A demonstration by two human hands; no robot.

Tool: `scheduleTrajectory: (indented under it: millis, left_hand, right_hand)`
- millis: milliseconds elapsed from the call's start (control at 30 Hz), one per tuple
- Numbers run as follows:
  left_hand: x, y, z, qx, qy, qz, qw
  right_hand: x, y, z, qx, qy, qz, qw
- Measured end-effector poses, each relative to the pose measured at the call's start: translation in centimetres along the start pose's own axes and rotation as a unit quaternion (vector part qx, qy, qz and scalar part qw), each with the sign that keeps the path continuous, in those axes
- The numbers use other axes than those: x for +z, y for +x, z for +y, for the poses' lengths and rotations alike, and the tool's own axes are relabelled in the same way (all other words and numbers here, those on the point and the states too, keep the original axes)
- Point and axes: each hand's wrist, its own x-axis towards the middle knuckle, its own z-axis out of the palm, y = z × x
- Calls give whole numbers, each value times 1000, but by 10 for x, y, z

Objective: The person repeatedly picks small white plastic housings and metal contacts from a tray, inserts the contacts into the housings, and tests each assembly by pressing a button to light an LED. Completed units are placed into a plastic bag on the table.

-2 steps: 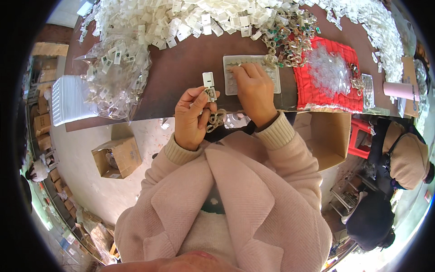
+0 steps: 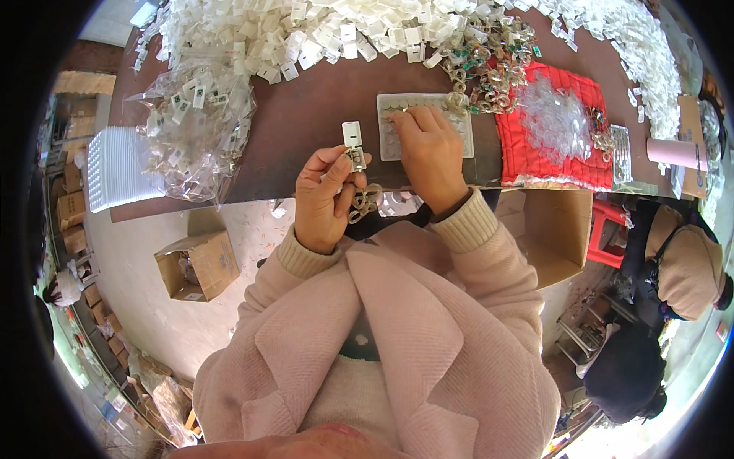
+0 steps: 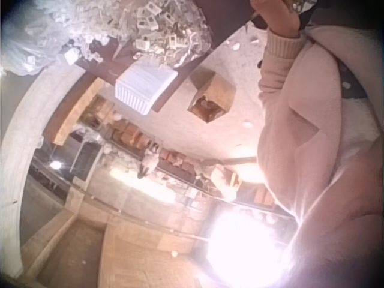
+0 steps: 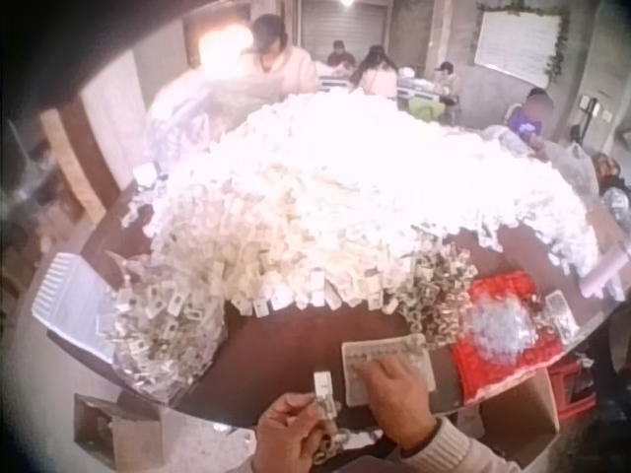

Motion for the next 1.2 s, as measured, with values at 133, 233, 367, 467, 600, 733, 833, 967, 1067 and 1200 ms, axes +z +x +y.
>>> scheduleTrajectory:
  millis: [133, 233, 367, 467, 600, 733, 833, 967, 1067, 1200]
  left_hand:
    - [1, 1, 2, -6, 20, -4, 1000]
    - [4, -1, 3, -1, -3, -24, 1000]
    - [8, -5, 5, -18, 0, -29, 999]
    - [5, -8, 8, -36, 9, -38, 999]
    - [2, -10, 7, -41, 0, -56, 998]
    - [6, -14, 0, -19, -33, -16, 999]
    - [10, -15, -2, -12, -38, -36, 999]
    - [15, -18, 2, -34, -35, -53, 997]
    - [17, -20, 6, -69, -56, -103, 991]
    - [19, -22, 6, -89, -67, -127, 986]
  right_hand:
    - [-14, 7, -13, 36, 77, 7, 996]
    - [-27, 3, -32, 20, 159, 14, 987]
    - [-34, 1, -48, 2, 178, 21, 984]
    - [-40, 1, -50, 14, 209, -18, 978]
    - [-49, 0, -46, 1, 228, -58, 972]
    - [-55, -8, -52, -27, 208, -19, 978]
    - [-55, -13, -55, -19, 215, -6, 976]
    - [-52, -12, -53, 129, 330, 35, 934]
    - [-50, -10, -48, 313, 539, -31, 781]
    - [-53, -14, -45, 291, 520, -53, 802]
